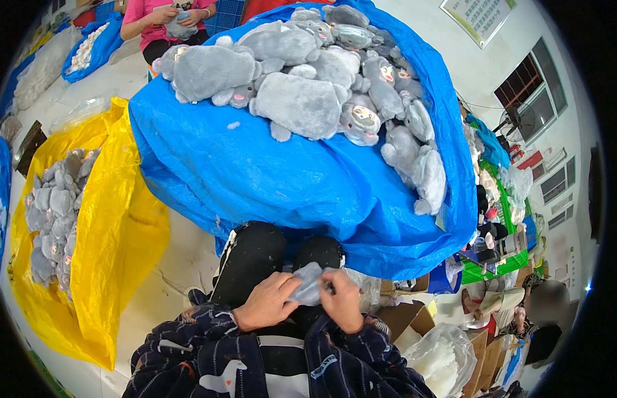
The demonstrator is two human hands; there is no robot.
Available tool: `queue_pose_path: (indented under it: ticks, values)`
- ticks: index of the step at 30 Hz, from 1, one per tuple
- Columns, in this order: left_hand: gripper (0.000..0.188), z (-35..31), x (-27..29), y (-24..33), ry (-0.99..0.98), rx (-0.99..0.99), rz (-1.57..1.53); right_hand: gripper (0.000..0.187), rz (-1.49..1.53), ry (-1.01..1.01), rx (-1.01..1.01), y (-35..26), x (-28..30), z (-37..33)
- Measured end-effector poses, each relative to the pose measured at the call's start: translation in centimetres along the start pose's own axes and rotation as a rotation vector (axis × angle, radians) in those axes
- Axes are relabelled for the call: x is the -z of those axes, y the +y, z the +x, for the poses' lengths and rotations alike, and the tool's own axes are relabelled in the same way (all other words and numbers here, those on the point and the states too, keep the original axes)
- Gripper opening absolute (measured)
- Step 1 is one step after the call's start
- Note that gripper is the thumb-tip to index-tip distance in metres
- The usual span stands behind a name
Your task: The person sits on the floor and uses scissors to trim loose threads and fluff from the face and body of a gray stuffed toy. They repeatedly pick up the toy, trim specific areas, and place it back on a blue tarp among other similar toys.
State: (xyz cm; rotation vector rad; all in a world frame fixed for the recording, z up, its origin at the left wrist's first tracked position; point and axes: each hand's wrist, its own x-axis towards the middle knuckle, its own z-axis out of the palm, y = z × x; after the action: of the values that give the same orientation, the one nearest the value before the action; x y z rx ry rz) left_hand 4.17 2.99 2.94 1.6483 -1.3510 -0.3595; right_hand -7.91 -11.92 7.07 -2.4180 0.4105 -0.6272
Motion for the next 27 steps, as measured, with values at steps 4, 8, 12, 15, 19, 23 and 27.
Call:
queue_pose_path:
  ticks: [4,8,12,15,19,23,27]
  values:
    - [0.036,-0.7,-0.4,-0.8,0.063,-0.069,-0.157,0.014,-0.031,-0.038,-0.006,0.4,1.0,0.3]
    - [0.032,-1.6,-1.1,-1.0,0.045,-0.204,-0.195,0.015,0.329,-0.157,-0.376,4.9,-0.6,-0.2]
    - [0.036,-2.1,-1.8,-1.7,0.026,-0.372,-0.146,0.02,0.594,-0.322,-0.576,8.4,-1.8,-2.9]
    - [0.036,-2.2,-1.2,-2.1,0.071,-0.334,-0.116,0.018,0.714,-0.293,-0.661,7.3,-1.8,-2.2]
    - [0.038,-1.7,-0.6,-1.0,0.086,-0.199,-0.087,0.012,0.119,-0.065,-0.217,1.8,1.1,0.1]
    - [0.045,-0.2,-0.5,-1.2,0.014,-0.116,-0.228,0.019,-0.33,-0.244,0.345,-4.0,0.0,-1.1]
    - [0.044,-0.9,-0.4,-3.1,0.105,-0.047,-0.266,0.029,-0.196,-0.33,0.392,-3.8,-0.9,-0.2]
